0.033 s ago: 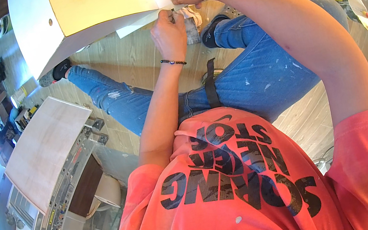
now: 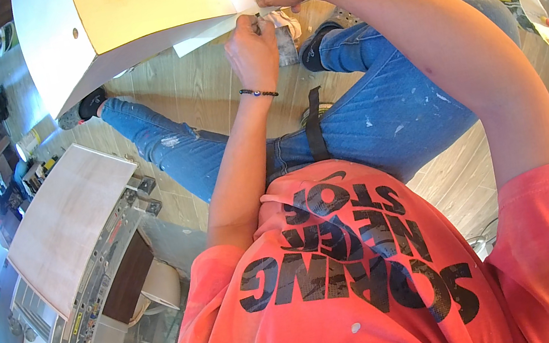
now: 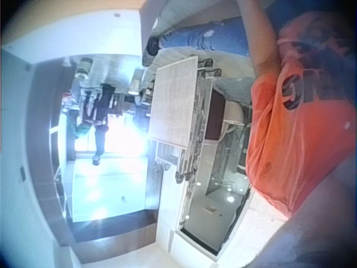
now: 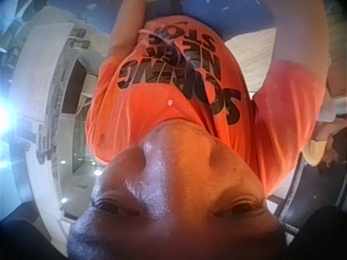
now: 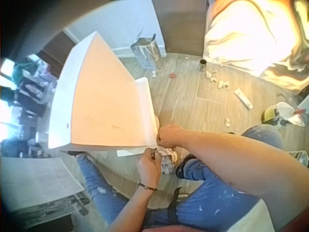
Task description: The person is sitting on the floor applying white edge banding to the edges of a white cabinet. They carefully align and press the banding onto the edges, smoothing it down to ensure adhesion.
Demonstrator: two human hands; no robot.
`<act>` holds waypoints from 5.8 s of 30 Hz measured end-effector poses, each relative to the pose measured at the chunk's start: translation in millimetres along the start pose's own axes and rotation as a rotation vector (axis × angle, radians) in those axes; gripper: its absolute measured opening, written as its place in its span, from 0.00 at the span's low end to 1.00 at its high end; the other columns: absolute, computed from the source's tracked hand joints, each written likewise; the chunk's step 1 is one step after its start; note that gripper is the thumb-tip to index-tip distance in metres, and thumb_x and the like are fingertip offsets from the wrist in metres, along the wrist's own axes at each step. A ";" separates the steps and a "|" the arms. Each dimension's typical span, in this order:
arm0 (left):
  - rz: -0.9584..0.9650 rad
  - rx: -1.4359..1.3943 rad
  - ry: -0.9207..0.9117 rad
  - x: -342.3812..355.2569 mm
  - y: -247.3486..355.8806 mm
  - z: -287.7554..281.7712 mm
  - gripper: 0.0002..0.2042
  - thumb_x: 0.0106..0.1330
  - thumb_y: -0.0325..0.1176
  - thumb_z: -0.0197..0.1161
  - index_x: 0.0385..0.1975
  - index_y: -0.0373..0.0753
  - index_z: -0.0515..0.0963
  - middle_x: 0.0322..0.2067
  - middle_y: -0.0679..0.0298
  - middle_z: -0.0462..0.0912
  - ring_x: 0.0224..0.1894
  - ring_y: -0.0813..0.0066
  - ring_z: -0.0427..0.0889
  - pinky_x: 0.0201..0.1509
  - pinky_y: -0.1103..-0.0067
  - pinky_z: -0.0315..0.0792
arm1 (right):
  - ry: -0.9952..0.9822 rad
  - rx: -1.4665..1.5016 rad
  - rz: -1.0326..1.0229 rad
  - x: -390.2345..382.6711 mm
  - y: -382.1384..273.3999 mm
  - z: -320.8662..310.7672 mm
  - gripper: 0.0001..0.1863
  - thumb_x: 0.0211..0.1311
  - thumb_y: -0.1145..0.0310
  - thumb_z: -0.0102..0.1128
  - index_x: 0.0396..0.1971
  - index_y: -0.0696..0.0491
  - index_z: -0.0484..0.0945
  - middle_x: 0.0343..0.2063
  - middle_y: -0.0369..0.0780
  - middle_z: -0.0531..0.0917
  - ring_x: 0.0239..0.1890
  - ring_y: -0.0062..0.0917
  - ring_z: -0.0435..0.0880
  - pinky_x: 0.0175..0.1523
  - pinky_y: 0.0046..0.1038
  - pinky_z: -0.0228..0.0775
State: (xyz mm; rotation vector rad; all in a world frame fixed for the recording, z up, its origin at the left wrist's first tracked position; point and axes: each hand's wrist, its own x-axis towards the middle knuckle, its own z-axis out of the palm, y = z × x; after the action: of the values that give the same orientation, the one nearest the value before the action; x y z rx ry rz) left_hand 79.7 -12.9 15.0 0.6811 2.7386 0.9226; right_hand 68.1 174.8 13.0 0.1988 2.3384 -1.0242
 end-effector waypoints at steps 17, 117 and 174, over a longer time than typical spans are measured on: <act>-0.032 0.004 -0.016 2.2 4.7 0.9 0.11 0.63 0.34 0.67 0.32 0.31 0.83 0.25 0.49 0.86 0.30 0.50 0.87 0.37 0.64 0.78 | 0.006 -0.029 0.045 8.0 3.1 -0.9 0.11 0.68 0.59 0.58 0.35 0.50 0.86 0.24 0.38 0.87 0.21 0.27 0.89 0.37 0.31 0.80; 0.459 0.705 -0.134 -12.5 -34.7 -13.2 0.35 0.65 0.31 0.60 0.75 0.36 0.61 0.39 0.59 0.76 0.39 0.64 0.81 0.41 0.68 0.73 | 0.144 -0.383 0.156 -15.5 -38.1 -21.1 0.13 0.56 0.66 0.70 0.42 0.50 0.89 0.44 0.44 0.89 0.48 0.38 0.89 0.50 0.38 0.82; -0.665 -1.959 0.144 27.1 -82.6 25.6 0.22 0.81 0.54 0.46 0.62 0.45 0.69 0.59 0.61 0.79 0.60 0.61 0.78 0.65 0.60 0.74 | 0.384 -0.149 0.123 -10.3 10.0 -47.4 0.20 0.57 0.61 0.72 0.48 0.54 0.86 0.53 0.51 0.83 0.57 0.44 0.81 0.60 0.42 0.75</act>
State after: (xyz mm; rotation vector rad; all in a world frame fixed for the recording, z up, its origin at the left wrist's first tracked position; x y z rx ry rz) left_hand 33.2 -44.7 -56.1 -0.6120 0.7691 2.4230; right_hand 59.0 216.4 38.1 0.5135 2.6931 -0.8027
